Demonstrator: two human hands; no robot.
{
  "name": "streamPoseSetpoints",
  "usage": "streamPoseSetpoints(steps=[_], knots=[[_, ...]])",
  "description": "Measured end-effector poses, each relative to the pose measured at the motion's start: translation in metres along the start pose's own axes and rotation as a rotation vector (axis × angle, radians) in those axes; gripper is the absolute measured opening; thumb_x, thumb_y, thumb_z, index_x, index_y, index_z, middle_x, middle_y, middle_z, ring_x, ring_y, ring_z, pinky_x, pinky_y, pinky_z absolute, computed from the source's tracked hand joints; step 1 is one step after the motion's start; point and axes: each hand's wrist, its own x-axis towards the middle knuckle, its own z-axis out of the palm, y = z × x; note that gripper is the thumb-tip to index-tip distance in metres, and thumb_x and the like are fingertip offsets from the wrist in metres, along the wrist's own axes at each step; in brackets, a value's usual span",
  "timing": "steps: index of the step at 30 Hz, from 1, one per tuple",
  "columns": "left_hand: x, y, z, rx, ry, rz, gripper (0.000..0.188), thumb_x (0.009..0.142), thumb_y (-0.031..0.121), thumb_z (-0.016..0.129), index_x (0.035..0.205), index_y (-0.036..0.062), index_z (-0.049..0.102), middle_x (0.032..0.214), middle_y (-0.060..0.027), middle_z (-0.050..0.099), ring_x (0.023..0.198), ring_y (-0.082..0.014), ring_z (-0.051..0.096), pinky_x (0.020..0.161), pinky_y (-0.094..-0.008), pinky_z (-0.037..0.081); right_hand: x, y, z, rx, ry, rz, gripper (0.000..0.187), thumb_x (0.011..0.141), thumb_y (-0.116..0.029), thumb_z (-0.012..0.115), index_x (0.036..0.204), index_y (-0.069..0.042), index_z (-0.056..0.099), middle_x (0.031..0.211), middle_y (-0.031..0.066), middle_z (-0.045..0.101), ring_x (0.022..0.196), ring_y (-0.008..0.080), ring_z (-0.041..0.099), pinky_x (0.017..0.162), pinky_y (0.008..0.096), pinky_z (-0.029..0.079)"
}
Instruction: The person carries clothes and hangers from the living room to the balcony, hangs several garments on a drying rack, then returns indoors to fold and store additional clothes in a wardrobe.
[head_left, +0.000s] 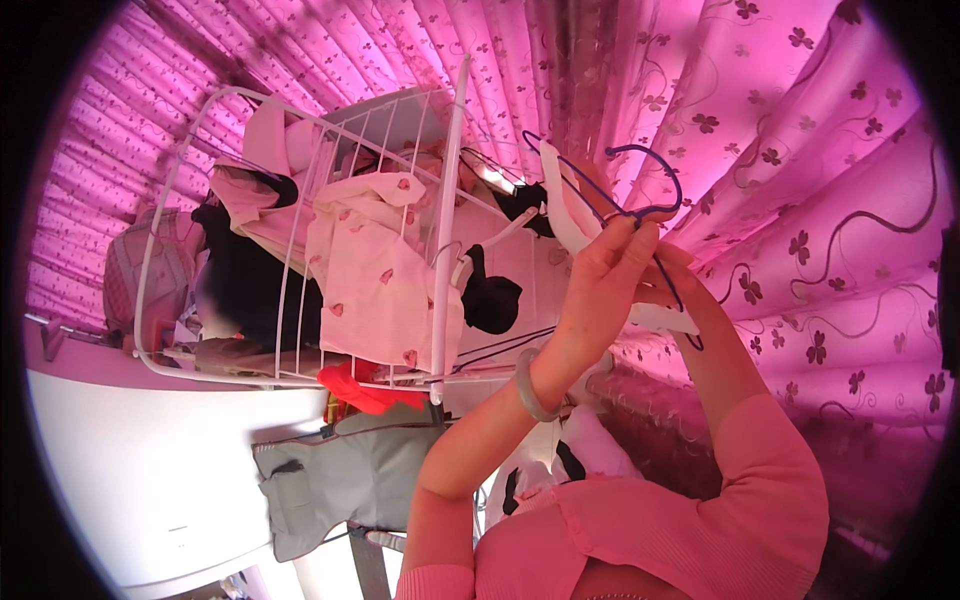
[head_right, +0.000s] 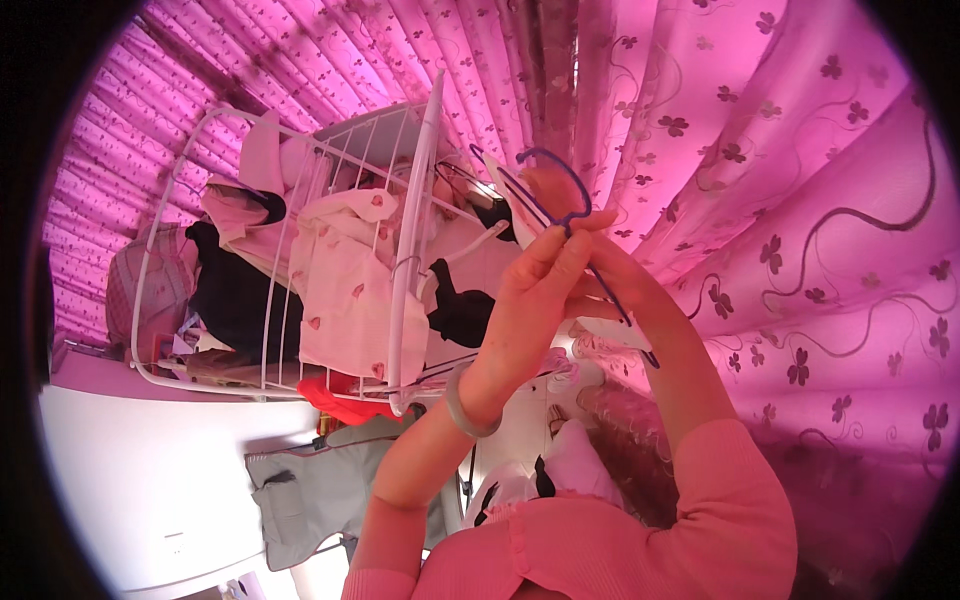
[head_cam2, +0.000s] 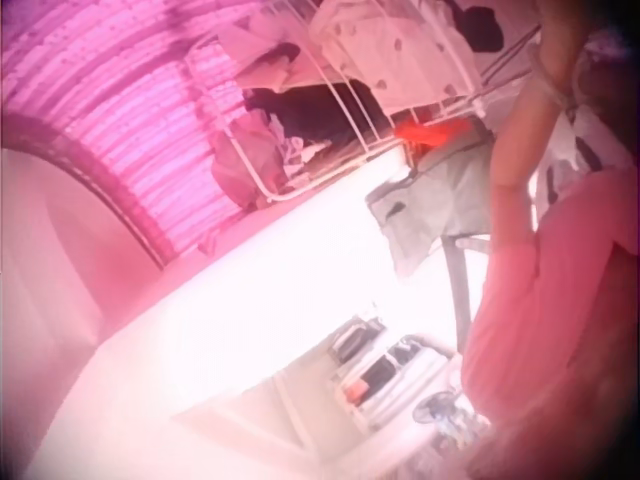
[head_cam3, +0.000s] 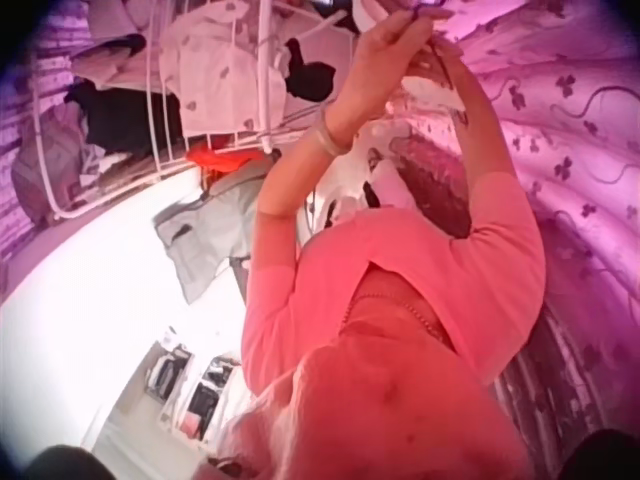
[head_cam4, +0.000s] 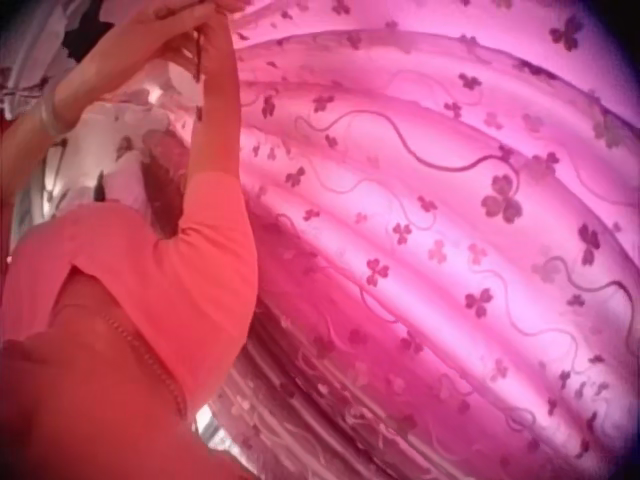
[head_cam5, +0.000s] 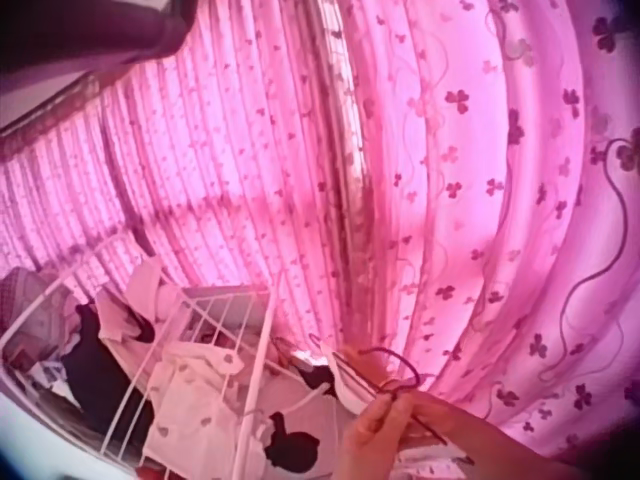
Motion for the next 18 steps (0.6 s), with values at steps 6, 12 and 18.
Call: streamPoseSetpoints(steps=[6,12,18], knots=[[0.002,-0.018,-0.012,-0.032,0.028,-0.008,0.033,0.103,0.022,0.044,0.128,0.0021,0.052,0.095,-0.0050,0.063,0.081,-0.0159,0.067,0.070,-0.0291,0.058,0.006,0.010,0.007,0.031,0.022,0.017,0.028,0.085,-0.016,0.060,0.113,-0.012,0.064,0.121,0.0112,0.061,0.111,0.0234,0.058,0.094,0.0379,0.043],[-0.015,-0.035,-0.017,-0.034,0.162,-0.080,0.033,0.104,0.024,0.042,0.127,0.0035,0.052,0.096,-0.0085,0.065,0.084,-0.0201,0.069,0.072,-0.0306,0.058,0.021,0.029,0.010,-0.230,-0.123,-0.669,0.028,0.085,-0.017,0.058,0.111,-0.010,0.064,0.118,0.0116,0.063,0.111,0.0289,0.057,0.094,0.0435,0.042],[-0.038,-0.049,-0.037,-0.102,0.301,-0.071,0.030,0.103,0.026,0.045,0.121,0.0037,0.053,0.092,-0.0088,0.065,0.084,-0.0206,0.069,0.068,-0.0299,0.058,-0.020,0.007,0.061,-0.264,-0.350,-0.757,0.029,0.082,-0.019,0.059,0.109,-0.012,0.064,0.110,0.0087,0.061,0.112,0.0261,0.053,0.097,0.0422,0.037]])
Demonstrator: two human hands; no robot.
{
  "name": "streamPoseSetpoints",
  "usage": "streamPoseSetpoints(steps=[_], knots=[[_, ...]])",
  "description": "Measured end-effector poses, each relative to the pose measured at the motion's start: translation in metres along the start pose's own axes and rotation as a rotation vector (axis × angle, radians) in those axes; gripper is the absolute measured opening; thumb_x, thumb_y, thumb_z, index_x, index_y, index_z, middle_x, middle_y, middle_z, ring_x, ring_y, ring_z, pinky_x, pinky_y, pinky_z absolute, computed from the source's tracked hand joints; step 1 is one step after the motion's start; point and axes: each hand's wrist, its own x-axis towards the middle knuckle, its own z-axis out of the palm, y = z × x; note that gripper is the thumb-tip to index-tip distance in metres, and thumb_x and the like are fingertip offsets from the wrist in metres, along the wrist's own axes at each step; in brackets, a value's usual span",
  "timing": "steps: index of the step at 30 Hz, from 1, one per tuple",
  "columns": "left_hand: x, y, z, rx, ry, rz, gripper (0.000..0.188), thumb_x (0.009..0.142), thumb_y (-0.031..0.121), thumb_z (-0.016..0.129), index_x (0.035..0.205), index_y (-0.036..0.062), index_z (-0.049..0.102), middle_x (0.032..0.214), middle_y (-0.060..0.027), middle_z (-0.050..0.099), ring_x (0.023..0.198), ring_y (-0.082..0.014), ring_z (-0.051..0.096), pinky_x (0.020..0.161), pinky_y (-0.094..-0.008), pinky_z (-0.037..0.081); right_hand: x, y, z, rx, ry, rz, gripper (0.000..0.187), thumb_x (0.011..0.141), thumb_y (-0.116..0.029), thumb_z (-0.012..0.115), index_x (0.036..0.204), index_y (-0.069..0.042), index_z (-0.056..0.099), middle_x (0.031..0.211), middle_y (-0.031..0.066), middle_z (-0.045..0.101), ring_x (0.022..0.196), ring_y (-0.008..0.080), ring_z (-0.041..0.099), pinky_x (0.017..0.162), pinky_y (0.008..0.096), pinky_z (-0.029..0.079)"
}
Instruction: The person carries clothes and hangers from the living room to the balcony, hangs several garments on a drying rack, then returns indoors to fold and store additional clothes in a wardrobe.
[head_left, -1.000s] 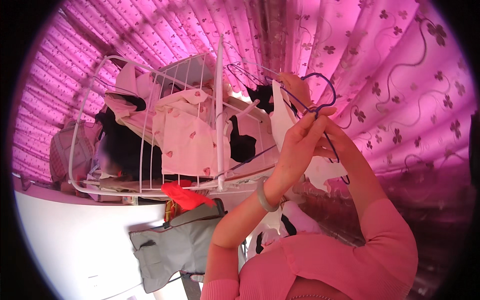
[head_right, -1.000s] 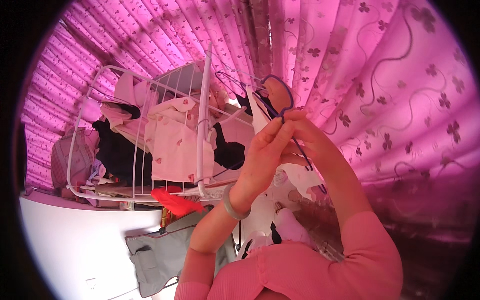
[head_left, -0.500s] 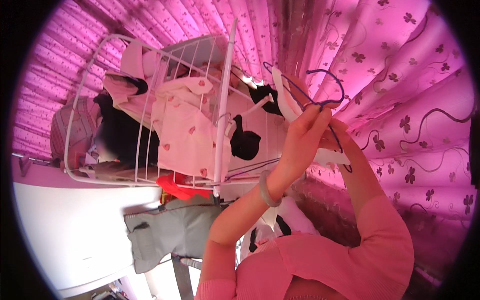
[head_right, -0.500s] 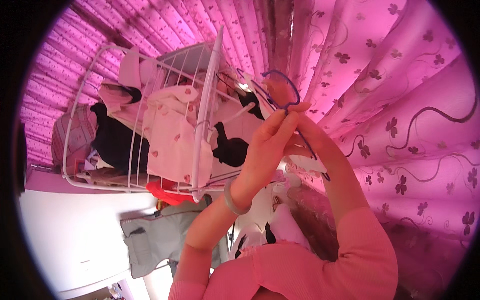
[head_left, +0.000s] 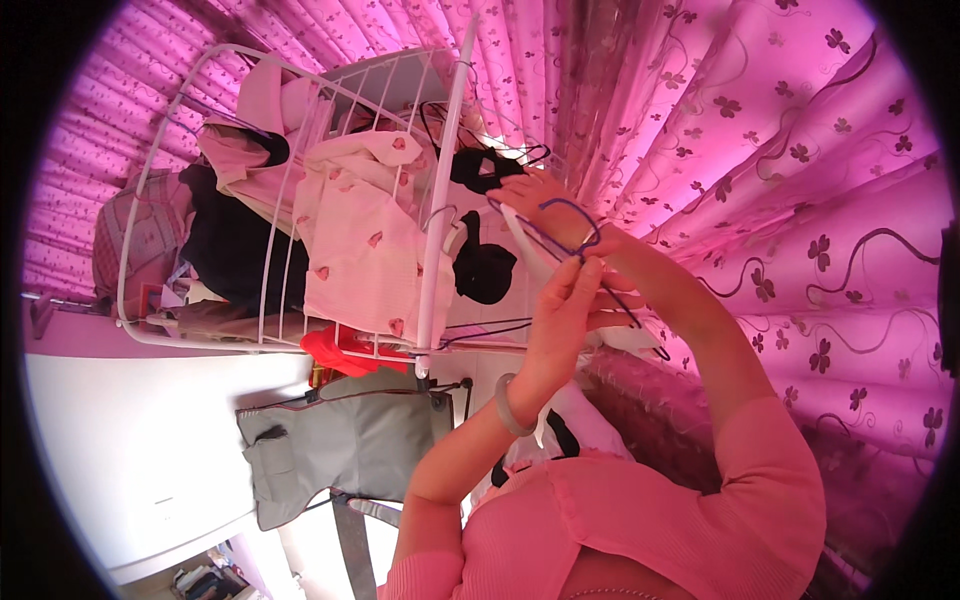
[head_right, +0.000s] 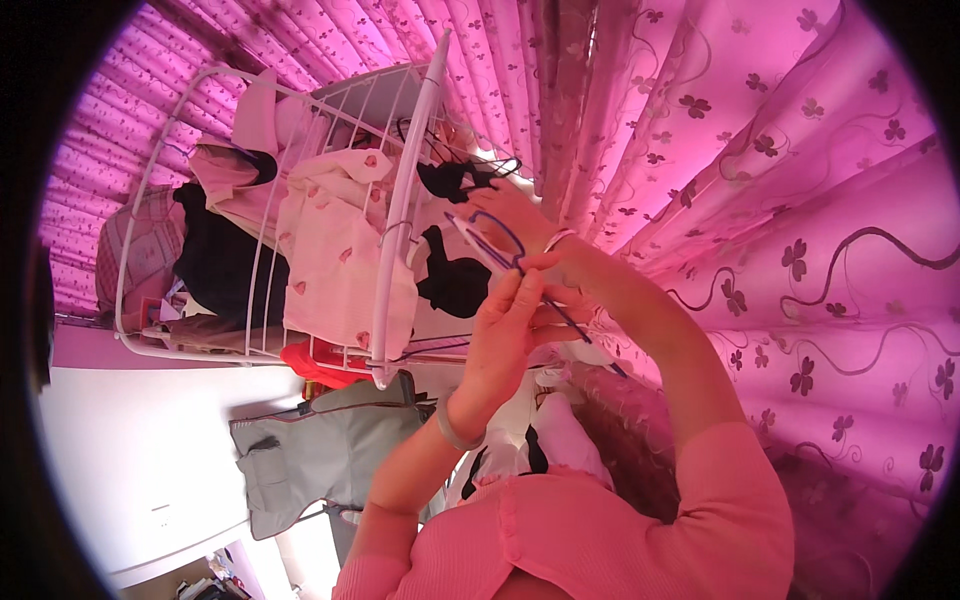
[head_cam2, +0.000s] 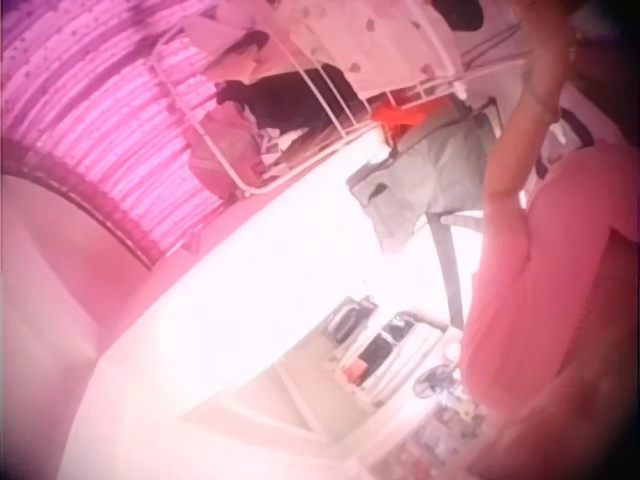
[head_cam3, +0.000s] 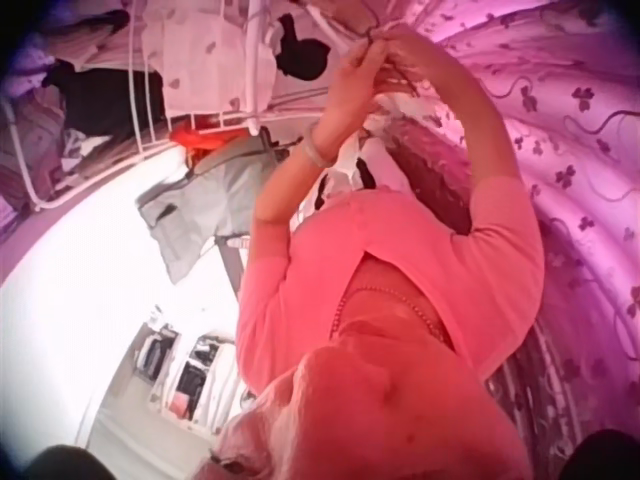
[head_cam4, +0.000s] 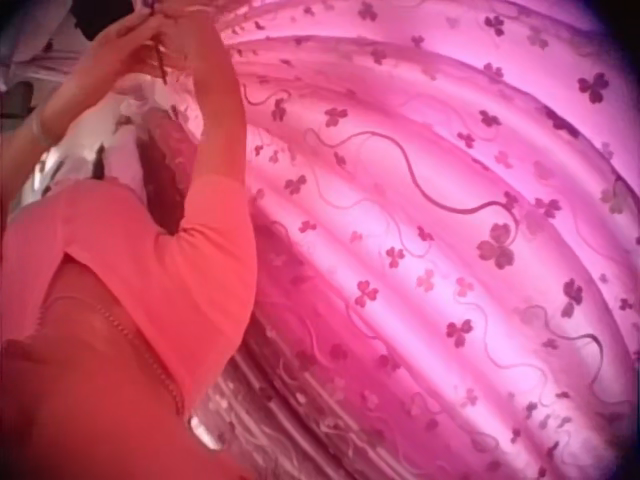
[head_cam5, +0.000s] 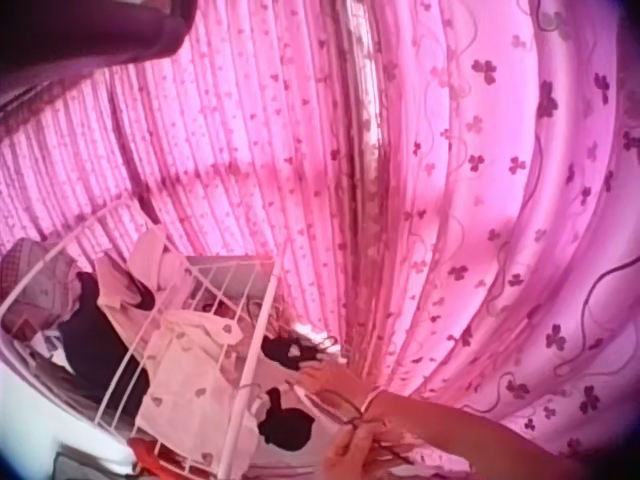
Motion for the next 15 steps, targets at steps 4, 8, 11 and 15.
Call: streamPoseSetpoints(steps=[4,8,11,15], knots=[[0.006,-0.002,-0.027,0.038,0.071,0.073,0.034,0.103,0.029,0.042,0.128,0.0072,0.051,0.093,-0.0076,0.065,0.086,-0.0205,0.069,0.071,-0.0305,0.058,-0.007,-0.019,-0.001,0.487,0.087,0.032,0.029,0.079,-0.025,0.065,0.106,-0.012,0.062,0.093,0.0065,0.057,0.101,0.0238,0.054,0.088,0.0412,0.039],[0.020,0.005,-0.038,0.046,0.121,0.100,0.035,0.103,0.030,0.042,0.130,0.0085,0.049,0.095,-0.0077,0.064,0.087,-0.0207,0.069,0.072,-0.0311,0.058,-0.011,-0.001,-0.024,0.117,-0.165,0.282,0.038,0.082,-0.032,0.068,0.109,-0.005,0.063,0.103,0.0123,0.058,0.098,0.0321,0.057,0.083,0.0413,0.046],[0.027,0.010,-0.046,0.038,0.142,0.122,0.036,0.103,0.031,0.043,0.131,0.0086,0.049,0.097,-0.0085,0.065,0.087,-0.0209,0.069,0.072,-0.0311,0.058,-0.006,-0.001,-0.033,0.181,0.012,0.430,0.030,0.088,-0.028,0.062,0.104,-0.003,0.065,0.100,0.0164,0.062,0.096,0.0376,0.060,0.080,0.0421,0.049],[0.027,0.007,-0.042,0.063,0.161,0.107,0.036,0.103,0.031,0.043,0.131,0.0084,0.049,0.096,-0.0090,0.065,0.085,-0.0213,0.069,0.071,-0.0310,0.058,0.007,0.019,-0.025,0.205,0.043,0.512,0.023,0.089,-0.024,0.061,0.099,-0.004,0.064,0.091,0.0175,0.064,0.089,0.0375,0.061,0.076,0.0447,0.048]])
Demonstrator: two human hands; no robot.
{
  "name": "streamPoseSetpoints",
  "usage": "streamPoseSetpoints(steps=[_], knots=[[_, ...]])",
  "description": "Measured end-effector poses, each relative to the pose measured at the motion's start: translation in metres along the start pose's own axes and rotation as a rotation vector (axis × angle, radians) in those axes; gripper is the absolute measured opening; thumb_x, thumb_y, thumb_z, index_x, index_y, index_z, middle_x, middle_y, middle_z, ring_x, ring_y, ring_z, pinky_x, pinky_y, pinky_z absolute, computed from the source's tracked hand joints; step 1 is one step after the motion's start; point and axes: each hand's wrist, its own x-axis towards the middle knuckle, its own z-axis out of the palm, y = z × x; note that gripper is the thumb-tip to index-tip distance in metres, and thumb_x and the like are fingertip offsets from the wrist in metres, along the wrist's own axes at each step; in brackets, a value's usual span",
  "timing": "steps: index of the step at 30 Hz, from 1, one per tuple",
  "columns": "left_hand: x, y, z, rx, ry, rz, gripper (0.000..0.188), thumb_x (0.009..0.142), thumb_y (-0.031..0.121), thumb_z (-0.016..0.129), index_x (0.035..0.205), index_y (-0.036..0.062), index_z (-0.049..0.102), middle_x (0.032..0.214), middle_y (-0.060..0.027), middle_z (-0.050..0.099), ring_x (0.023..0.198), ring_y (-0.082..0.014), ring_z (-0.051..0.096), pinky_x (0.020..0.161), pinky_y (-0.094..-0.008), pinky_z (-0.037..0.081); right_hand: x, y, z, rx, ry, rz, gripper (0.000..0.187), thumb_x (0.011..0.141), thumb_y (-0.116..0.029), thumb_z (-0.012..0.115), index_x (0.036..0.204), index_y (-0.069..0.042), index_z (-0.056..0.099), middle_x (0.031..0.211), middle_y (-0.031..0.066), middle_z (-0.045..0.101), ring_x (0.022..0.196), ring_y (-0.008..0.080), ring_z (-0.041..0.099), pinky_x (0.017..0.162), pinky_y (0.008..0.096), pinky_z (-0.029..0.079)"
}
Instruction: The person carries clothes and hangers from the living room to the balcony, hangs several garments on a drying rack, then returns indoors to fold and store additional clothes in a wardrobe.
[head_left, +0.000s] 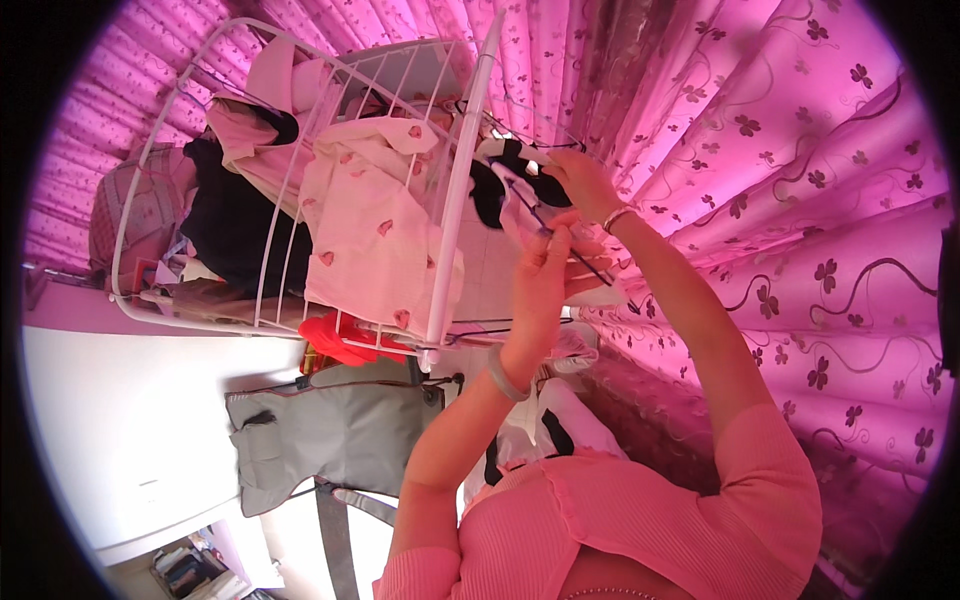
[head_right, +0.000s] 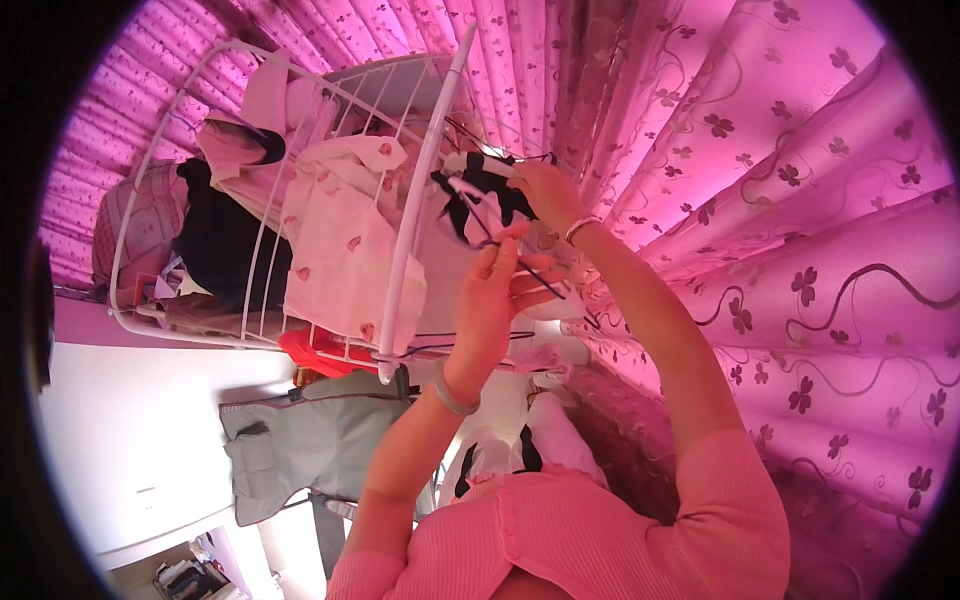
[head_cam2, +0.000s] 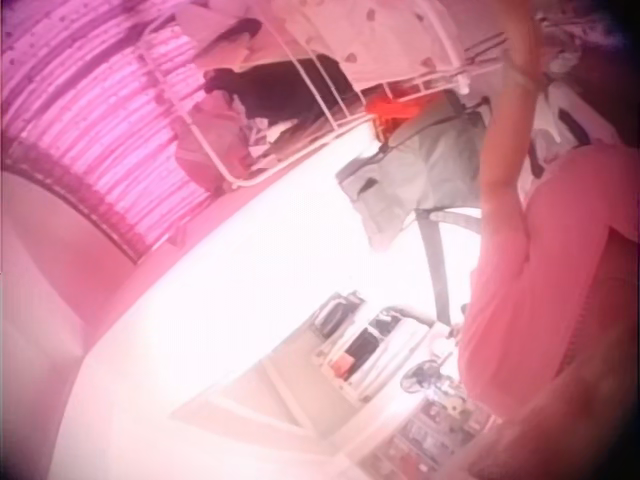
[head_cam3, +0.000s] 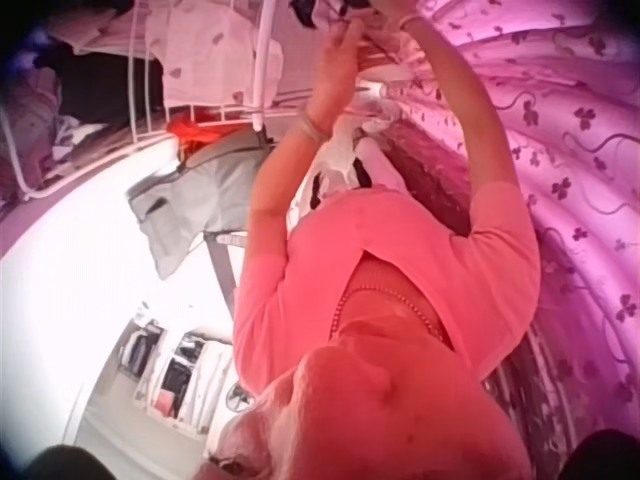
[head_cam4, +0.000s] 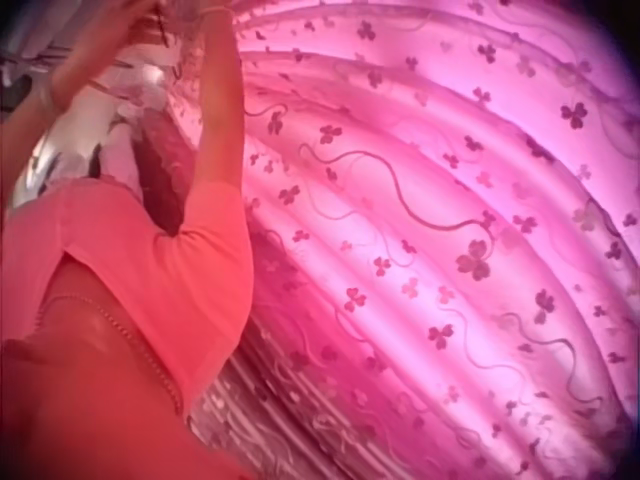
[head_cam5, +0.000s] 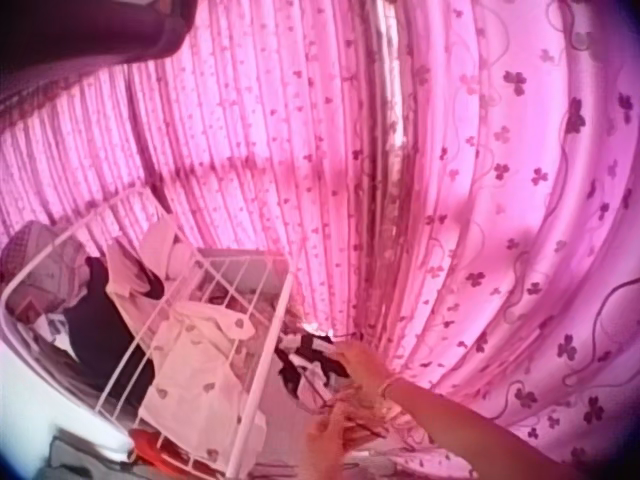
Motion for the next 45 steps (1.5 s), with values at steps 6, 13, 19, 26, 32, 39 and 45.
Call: streamPoseSetpoints(steps=[6,13,19,26,32,39,45], knots=[[-0.008,-0.003,0.000,-0.003,-0.017,-0.037,0.037,0.103,0.032,0.042,0.133,0.0103,0.047,0.097,-0.0098,0.066,0.085,-0.0223,0.069,0.071,-0.0317,0.058,0.007,0.010,0.006,-0.040,0.004,0.036,0.020,0.089,-0.022,0.060,0.100,-0.006,0.063,0.091,0.0181,0.065,0.090,0.0368,0.061,0.077,0.0457,0.048],[0.013,0.001,-0.020,-0.072,0.076,-0.010,0.040,0.103,0.036,0.039,0.135,0.0117,0.044,0.102,-0.0110,0.063,0.092,-0.0239,0.068,0.074,-0.0347,0.058,0.004,0.003,0.001,-0.097,0.211,-0.146,0.026,0.089,-0.021,0.059,0.109,-0.007,0.064,0.092,0.0152,0.066,0.085,0.0362,0.061,0.079,0.0446,0.048],[0.021,-0.011,-0.034,-0.063,0.153,0.013,0.039,0.103,0.036,0.040,0.134,0.0117,0.045,0.104,-0.0108,0.062,0.092,-0.0241,0.068,0.073,-0.0346,0.059,-0.028,-0.054,-0.026,0.230,-0.108,-0.033,0.030,0.094,-0.020,0.055,0.118,-0.003,0.061,0.100,0.0115,0.068,0.086,0.0255,0.065,0.077,0.0341,0.050],[0.006,-0.007,-0.025,-0.112,0.208,0.043,0.037,0.103,0.033,0.042,0.131,0.0085,0.049,0.097,-0.0056,0.063,0.085,-0.0157,0.067,0.066,-0.0294,0.059,-0.076,-0.113,-0.065,0.611,-0.371,0.115,0.034,0.094,-0.017,0.058,0.125,-0.003,0.058,0.098,0.0088,0.070,0.084,0.0141,0.066,0.073,0.0254,0.050],[-0.004,-0.002,-0.022,-0.178,0.185,0.078,0.040,0.103,0.034,0.043,0.135,0.0097,0.046,0.103,-0.0063,0.061,0.085,-0.0131,0.063,0.070,-0.0298,0.058,-0.078,-0.124,-0.082,0.479,-0.450,-0.009,0.035,0.092,-0.011,0.061,0.126,-0.003,0.058,0.100,0.0081,0.070,0.081,0.0126,0.067,0.070,0.0260,0.051],[0.012,-0.003,-0.039,-0.212,0.201,0.112,0.043,0.102,0.035,0.044,0.138,0.0099,0.044,0.109,-0.0063,0.058,0.088,-0.0135,0.062,0.068,-0.0313,0.057,-0.062,-0.110,-0.056,0.379,-0.454,0.000,0.033,0.089,-0.015,0.061,0.122,-0.009,0.062,0.090,0.0110,0.067,0.078,0.0226,0.066,0.069,0.0331,0.050],[0.022,-0.020,-0.062,-0.198,0.254,0.056,0.038,0.102,0.030,0.045,0.134,0.0097,0.049,0.107,-0.0040,0.058,0.090,-0.0122,0.061,0.070,-0.0311,0.055,-0.077,-0.099,-0.020,0.363,-0.311,-0.095,0.036,0.089,-0.002,0.060,0.124,-0.005,0.060,0.094,0.0107,0.068,0.075,0.0166,0.066,0.069,0.0279,0.053]])
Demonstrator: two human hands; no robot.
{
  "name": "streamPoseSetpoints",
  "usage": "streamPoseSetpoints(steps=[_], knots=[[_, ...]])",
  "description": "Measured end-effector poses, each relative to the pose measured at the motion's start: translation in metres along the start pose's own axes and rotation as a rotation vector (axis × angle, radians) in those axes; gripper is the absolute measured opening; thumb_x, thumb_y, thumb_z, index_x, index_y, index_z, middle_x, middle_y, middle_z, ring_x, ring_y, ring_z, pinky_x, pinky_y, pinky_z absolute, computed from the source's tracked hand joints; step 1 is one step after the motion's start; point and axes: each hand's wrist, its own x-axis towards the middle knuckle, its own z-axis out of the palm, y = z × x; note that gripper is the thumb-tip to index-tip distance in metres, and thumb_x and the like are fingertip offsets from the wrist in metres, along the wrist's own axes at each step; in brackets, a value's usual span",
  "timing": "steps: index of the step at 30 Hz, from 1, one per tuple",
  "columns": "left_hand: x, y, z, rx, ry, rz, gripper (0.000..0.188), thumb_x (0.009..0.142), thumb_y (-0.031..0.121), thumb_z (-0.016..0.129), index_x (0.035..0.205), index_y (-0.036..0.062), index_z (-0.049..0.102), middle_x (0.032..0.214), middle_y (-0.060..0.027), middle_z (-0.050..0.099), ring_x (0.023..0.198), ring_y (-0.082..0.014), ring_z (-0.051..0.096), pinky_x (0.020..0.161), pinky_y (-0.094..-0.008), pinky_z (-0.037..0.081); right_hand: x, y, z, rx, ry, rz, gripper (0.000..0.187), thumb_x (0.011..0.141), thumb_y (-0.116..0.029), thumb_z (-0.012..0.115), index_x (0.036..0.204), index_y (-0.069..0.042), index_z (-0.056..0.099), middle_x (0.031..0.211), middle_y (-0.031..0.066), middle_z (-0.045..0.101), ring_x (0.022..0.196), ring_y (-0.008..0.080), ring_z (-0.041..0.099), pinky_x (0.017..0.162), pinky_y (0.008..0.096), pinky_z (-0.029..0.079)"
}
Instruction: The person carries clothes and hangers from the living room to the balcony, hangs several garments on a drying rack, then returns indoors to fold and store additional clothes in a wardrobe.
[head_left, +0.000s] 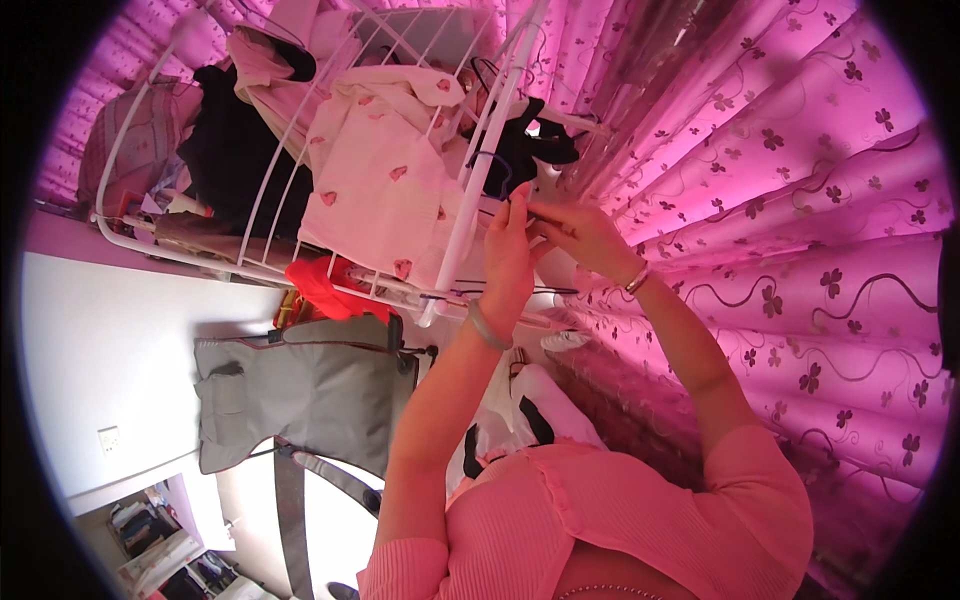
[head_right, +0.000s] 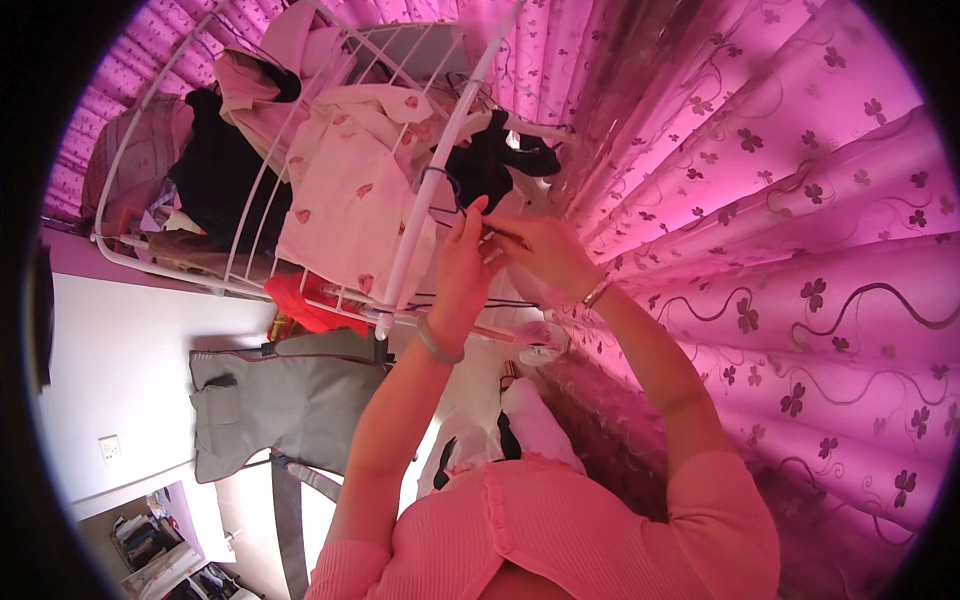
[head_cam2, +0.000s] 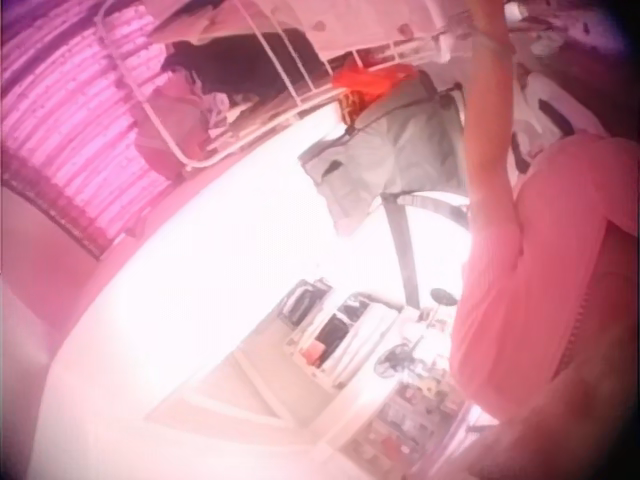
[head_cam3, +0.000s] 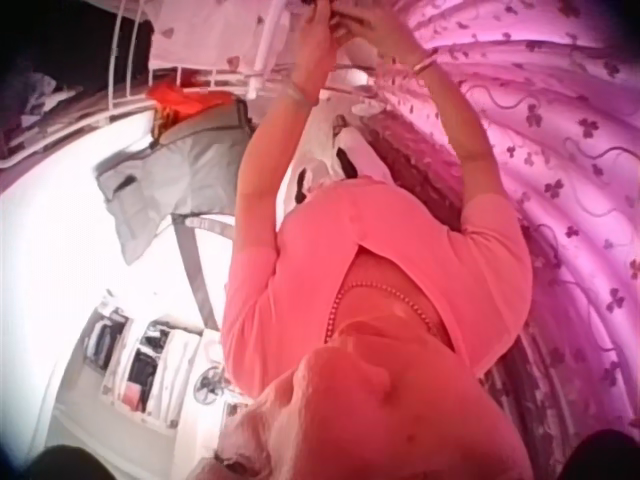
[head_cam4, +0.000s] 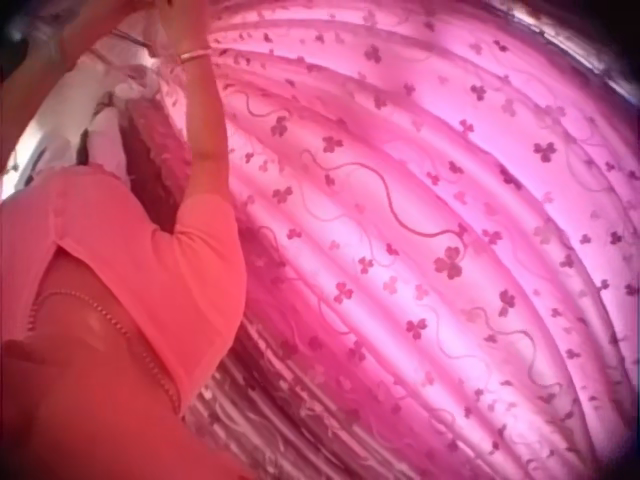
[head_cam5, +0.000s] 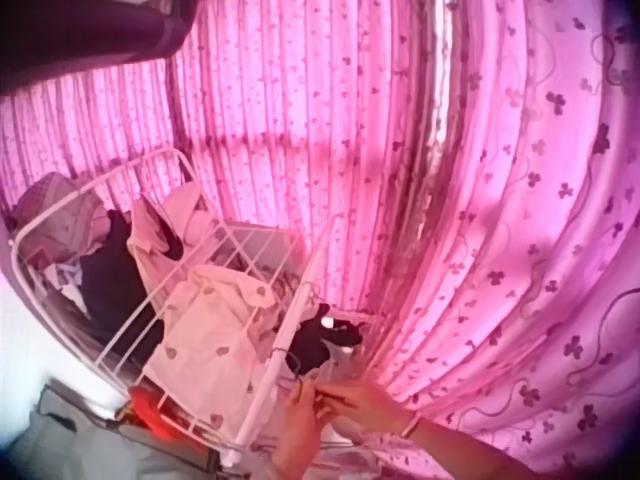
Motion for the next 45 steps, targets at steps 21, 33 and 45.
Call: streamPoseSetpoints(steps=[21,33,45], knots=[[-0.251,0.043,-0.167,0.001,0.023,0.139,0.049,0.103,0.033,0.042,0.143,0.0049,0.040,0.140,-0.0103,0.048,0.129,-0.0227,0.046,0.104,-0.0377,0.040,-0.043,-0.146,0.076,-0.071,0.571,-0.189,0.032,0.100,-0.022,0.049,0.121,-0.001,0.061,0.121,0.0120,0.062,0.107,0.0229,0.060,0.090,0.0340,0.046],[-0.622,0.053,-0.420,-0.353,0.525,0.687,0.064,0.102,0.052,0.023,0.148,0.0082,0.030,0.151,-0.0116,0.035,0.139,-0.0264,0.034,0.114,-0.0416,0.027,-0.225,-0.423,0.487,1.543,-0.633,0.492,0.066,0.103,-0.051,0.022,0.148,-0.002,0.026,0.153,0.0127,0.031,0.140,0.0264,0.031,0.113,0.0399,0.029],[-0.888,-0.007,-0.534,-0.682,0.861,1.121,0.060,0.102,0.051,0.028,0.147,0.0125,0.033,0.149,-0.0116,0.038,0.138,-0.0282,0.035,0.113,-0.0447,0.028,-0.361,-0.632,0.705,1.411,-1.490,0.683,0.067,0.102,-0.051,0.024,0.149,-0.004,0.021,0.154,0.0146,0.027,0.139,0.0336,0.031,0.113,0.0453,0.028]])
